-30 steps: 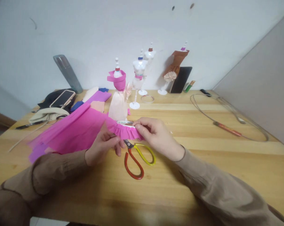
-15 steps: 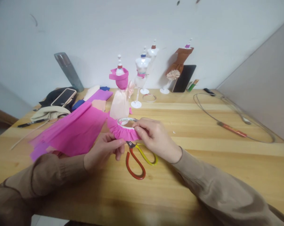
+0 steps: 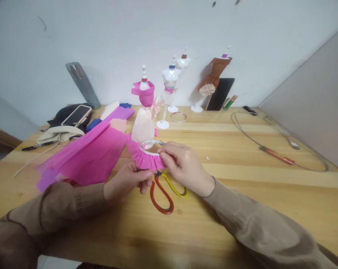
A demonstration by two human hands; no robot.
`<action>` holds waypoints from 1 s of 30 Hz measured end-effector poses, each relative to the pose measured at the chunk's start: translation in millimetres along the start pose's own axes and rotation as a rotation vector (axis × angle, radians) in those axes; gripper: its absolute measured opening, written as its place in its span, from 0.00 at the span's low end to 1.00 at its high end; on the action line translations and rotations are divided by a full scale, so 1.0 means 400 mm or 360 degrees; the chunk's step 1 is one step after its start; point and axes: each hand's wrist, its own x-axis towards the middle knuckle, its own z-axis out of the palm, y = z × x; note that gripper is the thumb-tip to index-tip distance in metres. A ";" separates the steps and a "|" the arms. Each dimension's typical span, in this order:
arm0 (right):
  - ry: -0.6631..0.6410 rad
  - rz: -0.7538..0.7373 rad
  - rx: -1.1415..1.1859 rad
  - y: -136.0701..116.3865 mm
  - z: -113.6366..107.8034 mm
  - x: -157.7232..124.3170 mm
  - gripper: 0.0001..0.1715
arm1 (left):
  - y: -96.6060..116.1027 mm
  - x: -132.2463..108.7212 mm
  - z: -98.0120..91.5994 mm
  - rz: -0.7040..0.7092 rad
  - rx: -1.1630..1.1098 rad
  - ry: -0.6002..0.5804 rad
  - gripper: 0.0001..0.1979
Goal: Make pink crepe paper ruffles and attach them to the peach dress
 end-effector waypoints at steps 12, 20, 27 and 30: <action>0.0031 -0.0011 -0.0012 0.017 -0.008 -0.001 0.12 | 0.003 0.014 -0.011 0.0218 -0.0382 0.0330 0.17; 0.0019 0.0116 0.0109 0.028 -0.013 0.001 0.12 | -0.005 0.015 -0.012 0.0167 -0.0485 0.0301 0.09; -0.0040 0.0155 0.0442 0.057 -0.018 0.008 0.12 | 0.013 0.010 -0.012 0.0210 -0.0688 0.0066 0.14; -0.0107 0.0151 0.0573 0.082 -0.036 0.012 0.11 | 0.022 -0.011 -0.007 0.0162 -0.0553 -0.0009 0.25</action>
